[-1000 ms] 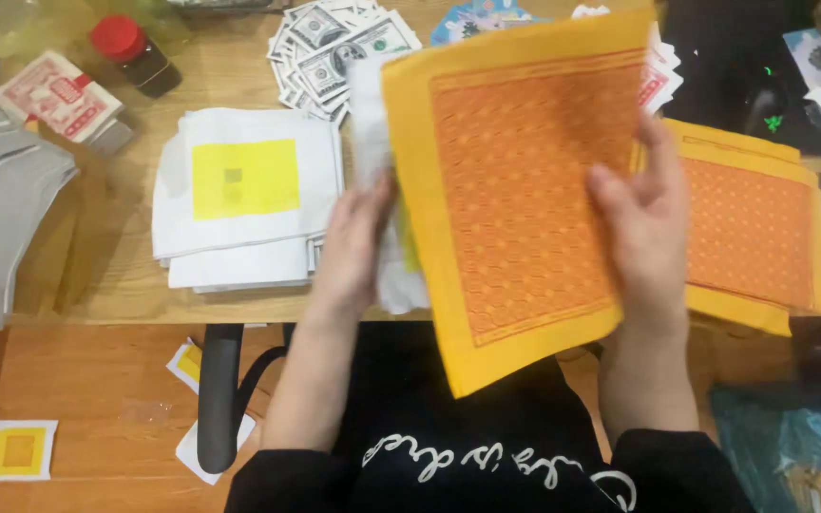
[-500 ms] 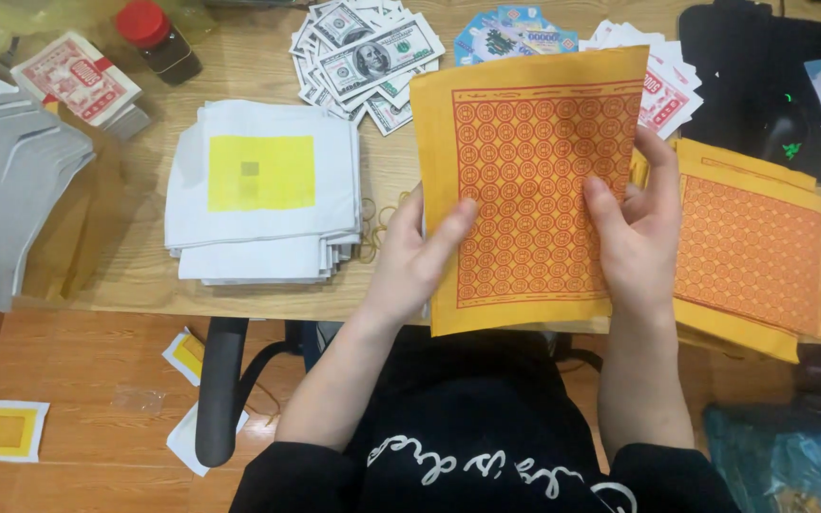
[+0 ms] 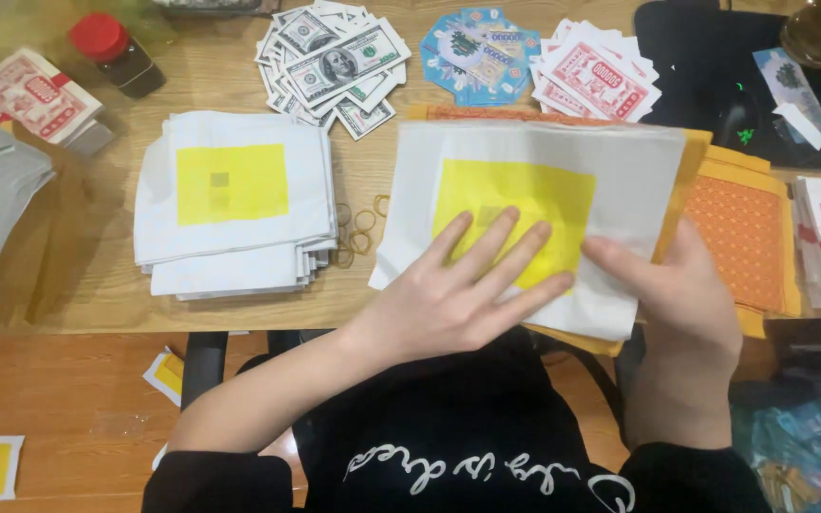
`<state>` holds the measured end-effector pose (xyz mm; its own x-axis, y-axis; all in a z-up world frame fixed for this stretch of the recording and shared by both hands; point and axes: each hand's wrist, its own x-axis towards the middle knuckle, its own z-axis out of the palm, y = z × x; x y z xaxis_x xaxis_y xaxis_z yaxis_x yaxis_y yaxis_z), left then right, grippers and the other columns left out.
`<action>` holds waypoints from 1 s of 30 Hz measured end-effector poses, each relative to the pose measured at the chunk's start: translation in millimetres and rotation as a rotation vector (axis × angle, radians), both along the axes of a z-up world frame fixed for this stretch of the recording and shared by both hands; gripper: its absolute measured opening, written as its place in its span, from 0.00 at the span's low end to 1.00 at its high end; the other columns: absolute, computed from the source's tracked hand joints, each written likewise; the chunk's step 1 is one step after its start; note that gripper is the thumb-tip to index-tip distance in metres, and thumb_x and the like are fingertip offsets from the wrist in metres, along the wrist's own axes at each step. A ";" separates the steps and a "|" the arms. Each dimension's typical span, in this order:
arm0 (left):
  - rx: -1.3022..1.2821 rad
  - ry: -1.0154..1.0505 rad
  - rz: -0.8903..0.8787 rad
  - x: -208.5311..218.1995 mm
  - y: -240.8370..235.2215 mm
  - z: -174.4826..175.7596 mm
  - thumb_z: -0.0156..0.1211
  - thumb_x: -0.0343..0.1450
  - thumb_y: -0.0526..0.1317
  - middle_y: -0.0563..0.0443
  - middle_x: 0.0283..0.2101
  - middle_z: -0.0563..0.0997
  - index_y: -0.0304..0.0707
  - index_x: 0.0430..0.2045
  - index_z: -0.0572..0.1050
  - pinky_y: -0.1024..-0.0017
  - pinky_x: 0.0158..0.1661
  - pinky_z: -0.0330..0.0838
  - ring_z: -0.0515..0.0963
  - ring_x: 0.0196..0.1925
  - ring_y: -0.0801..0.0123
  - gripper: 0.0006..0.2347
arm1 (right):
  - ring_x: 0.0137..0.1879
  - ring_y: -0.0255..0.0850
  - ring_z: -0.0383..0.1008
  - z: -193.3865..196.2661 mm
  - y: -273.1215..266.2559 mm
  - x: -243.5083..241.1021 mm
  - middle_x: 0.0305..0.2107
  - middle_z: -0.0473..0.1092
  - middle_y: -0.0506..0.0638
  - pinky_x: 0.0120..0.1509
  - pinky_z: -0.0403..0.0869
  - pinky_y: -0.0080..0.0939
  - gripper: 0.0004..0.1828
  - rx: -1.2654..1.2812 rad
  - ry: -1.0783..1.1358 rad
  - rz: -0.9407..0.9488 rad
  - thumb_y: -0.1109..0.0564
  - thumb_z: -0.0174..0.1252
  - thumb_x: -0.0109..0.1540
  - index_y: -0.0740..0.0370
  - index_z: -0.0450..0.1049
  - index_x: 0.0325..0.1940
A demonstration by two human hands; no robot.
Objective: The person repeatedly assembles small packs of paper money by placing red, blue, and green bills into yellow envelopes and white paper wrappers. The person folds the wrappers around the bills and stacks the completed packs on the right side of the table.
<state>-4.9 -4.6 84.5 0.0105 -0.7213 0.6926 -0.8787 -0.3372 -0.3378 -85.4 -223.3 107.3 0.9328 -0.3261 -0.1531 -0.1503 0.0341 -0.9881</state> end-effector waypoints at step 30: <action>-0.348 1.443 -0.298 42.3 56.4 -82.0 0.64 0.67 0.30 0.43 0.41 0.83 0.36 0.40 0.78 0.60 0.49 0.74 0.81 0.48 0.57 0.09 | 0.44 0.56 0.78 -109.8 -51.3 20.8 0.39 0.74 0.68 0.43 0.76 0.45 0.15 -1.182 -0.626 0.592 0.68 0.55 0.59 0.68 0.75 0.50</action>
